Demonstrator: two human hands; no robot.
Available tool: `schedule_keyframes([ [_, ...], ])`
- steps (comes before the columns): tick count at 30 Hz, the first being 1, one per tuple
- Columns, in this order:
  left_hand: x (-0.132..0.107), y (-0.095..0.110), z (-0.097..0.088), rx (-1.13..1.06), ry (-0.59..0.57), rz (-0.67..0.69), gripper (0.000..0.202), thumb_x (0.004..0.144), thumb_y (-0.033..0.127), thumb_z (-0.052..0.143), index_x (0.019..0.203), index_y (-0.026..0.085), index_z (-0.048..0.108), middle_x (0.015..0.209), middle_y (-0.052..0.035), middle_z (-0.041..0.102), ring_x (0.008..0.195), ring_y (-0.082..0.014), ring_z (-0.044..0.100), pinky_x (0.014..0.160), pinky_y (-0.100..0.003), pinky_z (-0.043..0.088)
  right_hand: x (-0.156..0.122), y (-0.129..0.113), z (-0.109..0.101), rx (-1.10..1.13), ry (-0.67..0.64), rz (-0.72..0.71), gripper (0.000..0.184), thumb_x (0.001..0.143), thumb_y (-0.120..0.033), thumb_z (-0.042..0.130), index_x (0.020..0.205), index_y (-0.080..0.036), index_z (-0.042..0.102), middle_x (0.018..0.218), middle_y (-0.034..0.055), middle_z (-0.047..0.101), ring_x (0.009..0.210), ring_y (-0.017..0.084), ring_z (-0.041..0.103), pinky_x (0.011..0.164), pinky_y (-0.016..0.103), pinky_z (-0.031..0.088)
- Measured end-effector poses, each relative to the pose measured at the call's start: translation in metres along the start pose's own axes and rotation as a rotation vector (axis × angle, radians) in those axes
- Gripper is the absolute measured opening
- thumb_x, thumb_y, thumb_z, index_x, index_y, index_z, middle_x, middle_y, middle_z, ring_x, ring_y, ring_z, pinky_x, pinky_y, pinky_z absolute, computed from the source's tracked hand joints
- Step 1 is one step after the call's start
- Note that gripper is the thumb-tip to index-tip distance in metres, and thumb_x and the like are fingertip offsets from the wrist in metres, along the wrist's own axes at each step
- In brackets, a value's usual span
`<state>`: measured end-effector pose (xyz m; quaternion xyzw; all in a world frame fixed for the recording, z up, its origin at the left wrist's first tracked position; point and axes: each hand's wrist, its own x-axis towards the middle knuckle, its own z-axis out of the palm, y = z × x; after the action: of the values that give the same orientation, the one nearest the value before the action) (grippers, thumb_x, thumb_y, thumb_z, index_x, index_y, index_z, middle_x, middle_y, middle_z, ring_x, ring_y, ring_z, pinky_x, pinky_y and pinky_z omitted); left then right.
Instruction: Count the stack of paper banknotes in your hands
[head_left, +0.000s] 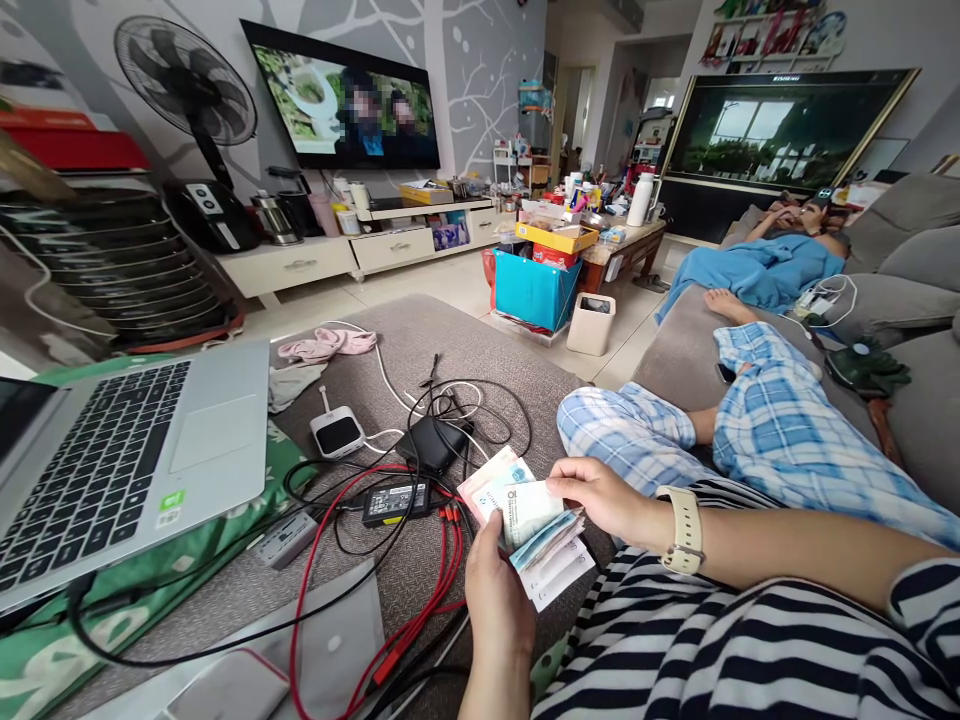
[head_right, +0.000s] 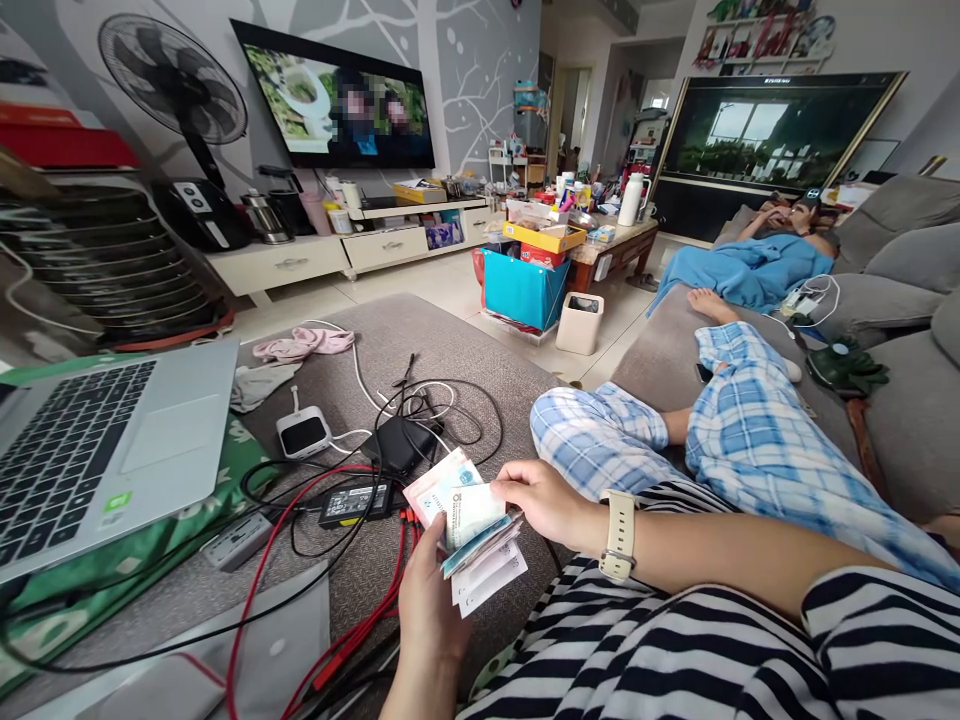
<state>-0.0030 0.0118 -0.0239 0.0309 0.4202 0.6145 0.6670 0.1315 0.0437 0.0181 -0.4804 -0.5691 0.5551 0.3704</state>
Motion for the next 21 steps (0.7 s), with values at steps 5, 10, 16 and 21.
schedule_keyframes([
  [5,-0.0016,0.0011,0.0006,0.028,0.018,0.022,0.032,0.078,0.025,0.061,0.104,0.008,0.067,0.104,-0.0152,0.069,0.095,-0.0268,0.066,0.080,-0.036,0.053,-0.0011,-0.0009,-0.0009,0.008,-0.031,-0.031,0.028,0.080,-0.038,0.058,0.065,-0.015,0.052,0.061,-0.0034,0.045,0.059,0.010,0.039,0.057,0.024,0.029],
  [10,-0.0018,0.0015,0.0009,0.041,0.030,0.025,0.033,0.077,0.026,0.061,0.104,0.008,0.067,0.103,-0.0148,0.069,0.093,-0.0259,0.067,0.077,-0.034,0.053,-0.0022,-0.0021,-0.0019,-0.026,-0.042,-0.078,0.029,0.082,-0.036,0.057,0.064,-0.015,0.052,0.061,-0.0035,0.044,0.060,0.010,0.038,0.058,0.025,0.028],
  [16,-0.0022,0.0015,0.0013,0.059,-0.002,0.015,0.035,0.073,0.026,0.063,0.102,0.008,0.068,0.098,-0.0136,0.070,0.088,-0.0254,0.067,0.076,-0.034,0.053,-0.0021,-0.0028,-0.0016,0.008,-0.048,-0.071,0.027,0.082,-0.037,0.058,0.067,-0.015,0.054,0.060,-0.0034,0.046,0.058,0.010,0.040,0.056,0.024,0.029],
  [21,0.0007,-0.0003,-0.0014,0.060,-0.009,-0.002,0.034,0.072,0.027,0.063,0.100,0.008,0.068,0.095,-0.0131,0.071,0.084,-0.0246,0.067,0.075,-0.034,0.052,-0.0022,-0.0005,-0.0018,0.050,-0.049,-0.055,0.026,0.081,-0.038,0.059,0.069,-0.015,0.055,0.061,-0.0032,0.049,0.056,0.010,0.042,0.054,0.023,0.030],
])
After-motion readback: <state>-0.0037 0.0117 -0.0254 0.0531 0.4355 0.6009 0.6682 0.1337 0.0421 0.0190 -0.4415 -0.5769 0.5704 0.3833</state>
